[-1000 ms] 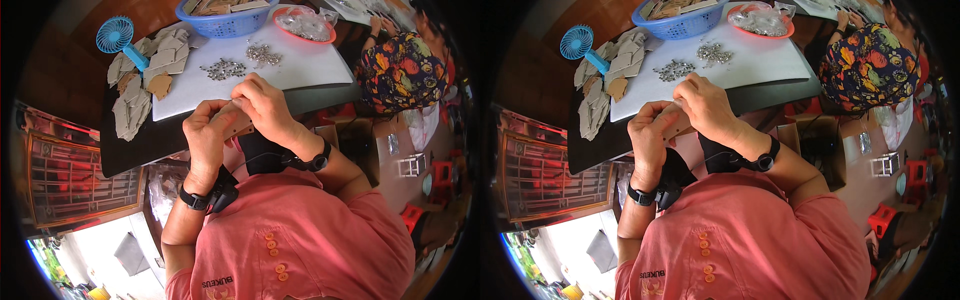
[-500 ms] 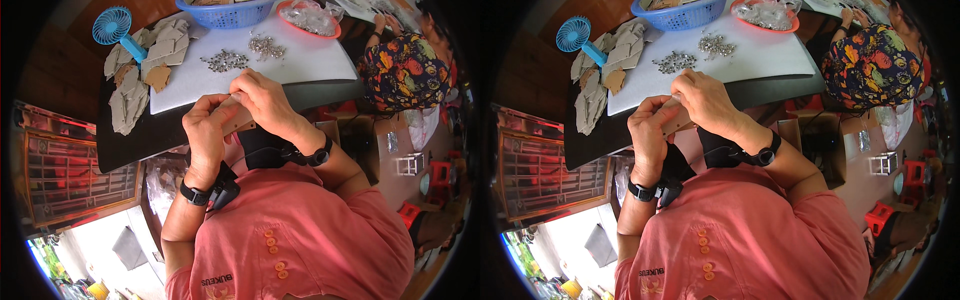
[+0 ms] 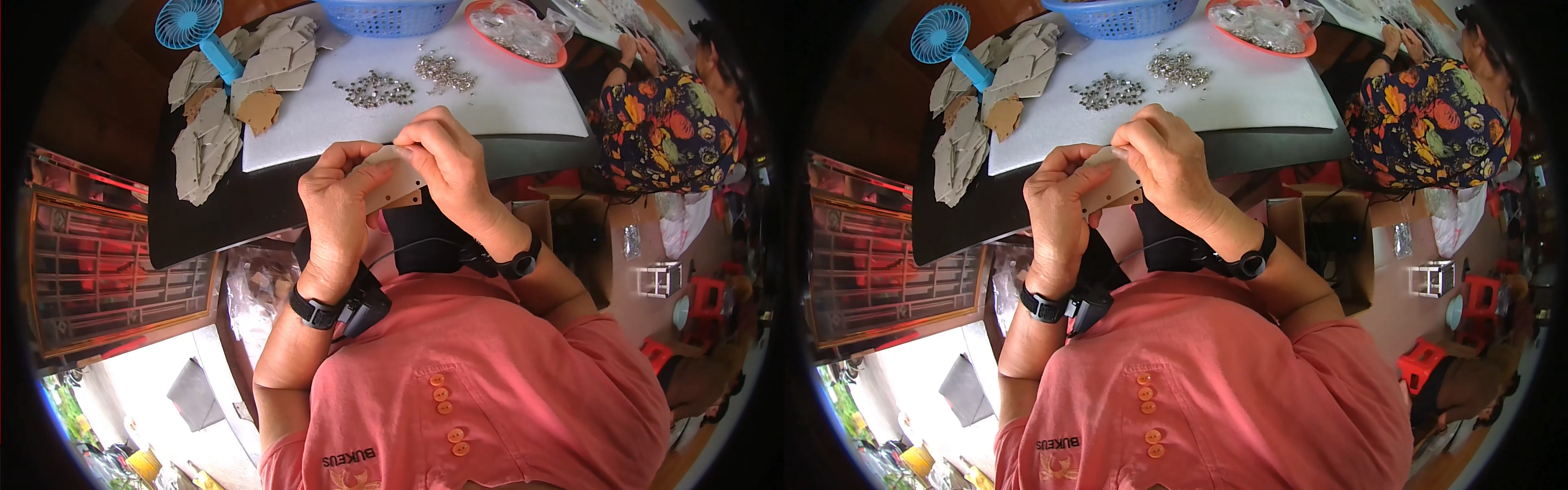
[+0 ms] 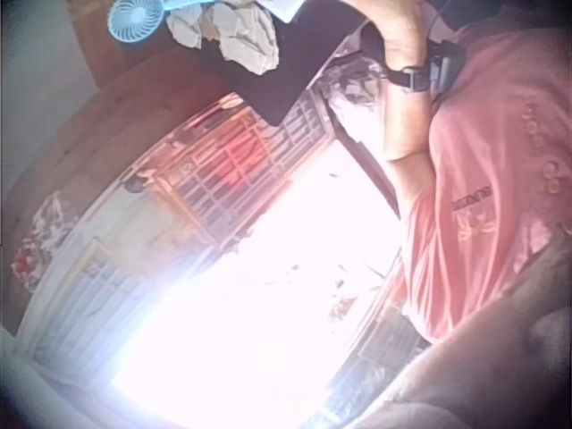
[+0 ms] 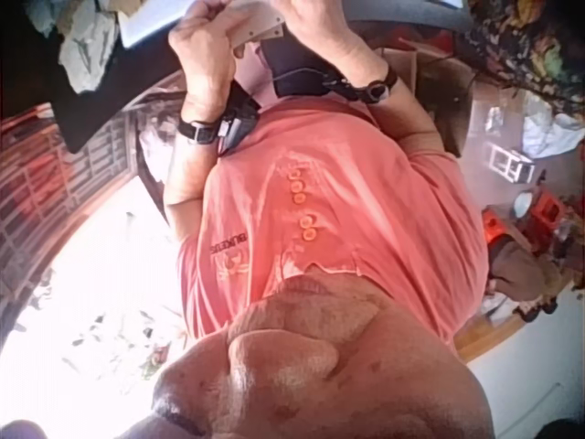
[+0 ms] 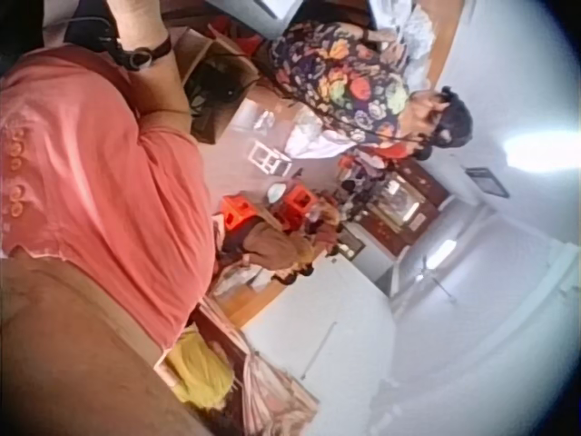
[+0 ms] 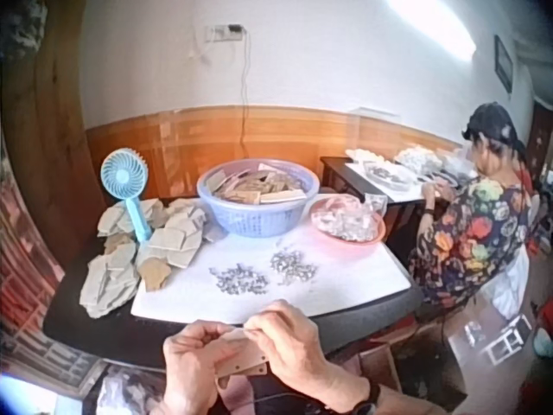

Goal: Attaching small metal studs to a base material by hand as part of a shoe manufacturing process.

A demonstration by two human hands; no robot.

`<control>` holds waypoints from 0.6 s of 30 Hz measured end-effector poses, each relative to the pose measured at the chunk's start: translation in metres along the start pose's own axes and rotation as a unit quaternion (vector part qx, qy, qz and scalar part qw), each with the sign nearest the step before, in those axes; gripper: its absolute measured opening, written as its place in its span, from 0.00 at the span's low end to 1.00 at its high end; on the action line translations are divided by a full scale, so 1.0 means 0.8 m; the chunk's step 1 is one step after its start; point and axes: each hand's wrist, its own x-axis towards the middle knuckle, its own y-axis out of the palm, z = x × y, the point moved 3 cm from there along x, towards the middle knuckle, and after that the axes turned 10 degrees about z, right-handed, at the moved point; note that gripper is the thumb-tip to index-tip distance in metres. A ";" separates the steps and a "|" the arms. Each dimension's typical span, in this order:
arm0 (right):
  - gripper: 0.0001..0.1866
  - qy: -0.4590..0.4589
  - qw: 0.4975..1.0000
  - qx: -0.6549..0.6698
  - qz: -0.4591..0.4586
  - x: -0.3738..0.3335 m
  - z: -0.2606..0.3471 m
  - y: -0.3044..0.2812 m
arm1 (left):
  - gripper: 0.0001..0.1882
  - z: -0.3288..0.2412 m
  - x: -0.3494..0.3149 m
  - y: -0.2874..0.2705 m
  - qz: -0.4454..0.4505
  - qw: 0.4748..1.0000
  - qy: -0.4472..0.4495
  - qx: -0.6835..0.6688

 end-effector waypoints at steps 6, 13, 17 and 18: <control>0.07 0.001 1.000 -0.004 0.006 -0.001 -0.001 0.002 | 0.07 0.003 0.001 -0.002 0.004 1.000 0.008 -0.020; 0.08 -0.017 0.999 -0.032 0.004 -0.001 0.003 0.002 | 0.06 0.003 -0.001 -0.001 0.000 1.000 0.012 -0.008; 0.08 -0.006 1.000 0.006 0.023 0.000 0.004 0.002 | 0.06 0.004 -0.001 -0.002 0.000 1.000 0.011 -0.001; 0.08 0.003 1.000 0.014 0.025 0.000 0.003 0.002 | 0.06 0.003 -0.001 -0.002 0.001 1.000 0.008 -0.004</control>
